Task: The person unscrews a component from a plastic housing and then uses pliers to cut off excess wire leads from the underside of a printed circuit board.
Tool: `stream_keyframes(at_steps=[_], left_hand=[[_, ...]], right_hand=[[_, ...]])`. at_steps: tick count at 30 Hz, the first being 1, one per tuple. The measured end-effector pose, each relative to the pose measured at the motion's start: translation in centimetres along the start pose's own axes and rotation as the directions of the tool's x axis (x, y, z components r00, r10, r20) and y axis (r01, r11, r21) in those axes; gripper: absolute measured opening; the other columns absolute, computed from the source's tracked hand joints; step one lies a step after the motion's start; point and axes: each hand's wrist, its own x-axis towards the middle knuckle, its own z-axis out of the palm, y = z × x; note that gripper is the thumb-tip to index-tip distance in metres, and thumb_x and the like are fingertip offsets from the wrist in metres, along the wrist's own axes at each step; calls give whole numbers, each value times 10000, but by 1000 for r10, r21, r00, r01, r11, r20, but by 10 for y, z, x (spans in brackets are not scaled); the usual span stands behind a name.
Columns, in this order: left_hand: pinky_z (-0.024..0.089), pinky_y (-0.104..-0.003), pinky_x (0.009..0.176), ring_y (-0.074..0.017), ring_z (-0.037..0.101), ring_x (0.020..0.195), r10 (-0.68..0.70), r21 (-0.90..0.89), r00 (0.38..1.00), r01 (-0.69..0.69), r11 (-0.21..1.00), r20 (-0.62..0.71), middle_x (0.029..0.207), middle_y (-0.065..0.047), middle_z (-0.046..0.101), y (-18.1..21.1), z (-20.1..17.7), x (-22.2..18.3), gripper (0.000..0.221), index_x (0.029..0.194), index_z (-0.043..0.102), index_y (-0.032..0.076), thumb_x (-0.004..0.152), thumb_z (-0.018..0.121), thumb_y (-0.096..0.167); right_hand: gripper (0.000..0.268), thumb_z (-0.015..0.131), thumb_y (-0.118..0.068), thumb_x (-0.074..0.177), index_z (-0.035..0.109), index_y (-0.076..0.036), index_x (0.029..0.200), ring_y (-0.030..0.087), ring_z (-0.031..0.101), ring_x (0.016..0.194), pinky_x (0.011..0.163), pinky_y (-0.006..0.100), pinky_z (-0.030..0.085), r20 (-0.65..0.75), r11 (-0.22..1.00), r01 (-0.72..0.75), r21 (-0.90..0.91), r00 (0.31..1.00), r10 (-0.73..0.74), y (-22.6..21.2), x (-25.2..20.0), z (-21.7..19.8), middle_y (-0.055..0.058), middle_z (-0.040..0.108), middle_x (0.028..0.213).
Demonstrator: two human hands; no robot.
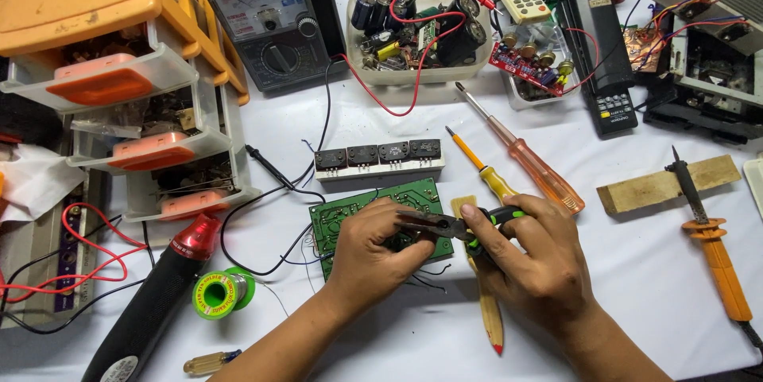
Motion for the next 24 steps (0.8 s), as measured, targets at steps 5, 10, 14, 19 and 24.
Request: stream_keyframes(at_steps=[5,10,14,19,24], left_hand=[[417,-234,525,-123,526,565,6,-10,1000,-6,1000,5,674,-22,646,-1,0,0,105,701,634,71,638,647,-13],[415,-231,538,-116,513,565,-3,-7,1000,3,1000,2,684,0,651,-1,0,0,107,704,638,85,649,649,-6],[403,-241,526,-123,499,556,8,0,1000,-8,1000,8,660,-6,637,-1,0,0,79,685,627,75,664,657,6],[420,-235,543,-123,531,579,6,-15,1000,-5,1000,11,695,-12,657,-2,0,-1,86,699,641,74,653,664,5],[398,-237,516,-119,481,549,-28,5,999,28,1000,-20,595,4,591,-5,1,-1,62,656,628,69,646,637,9]], right_hand=[[315,618,-156,834,584,-86,1139,294,555,808,732,393,448,-5,1000,3,6,1000,-3,-1,2,-1,1,369,644],[311,629,-122,831,583,-74,1135,292,542,737,644,381,429,-13,1000,17,18,1000,-17,-2,4,-2,8,324,616],[385,552,-182,860,526,82,1139,314,549,731,666,403,468,-16,1000,-24,-3,1000,23,-5,5,-1,73,383,654],[335,657,-86,745,601,-14,1067,237,538,782,705,340,500,-4,991,-133,-6,991,133,-5,-1,3,112,447,877],[323,569,-95,669,564,-4,979,291,557,807,716,367,441,137,986,-165,5,977,162,-8,14,-1,125,572,906]])
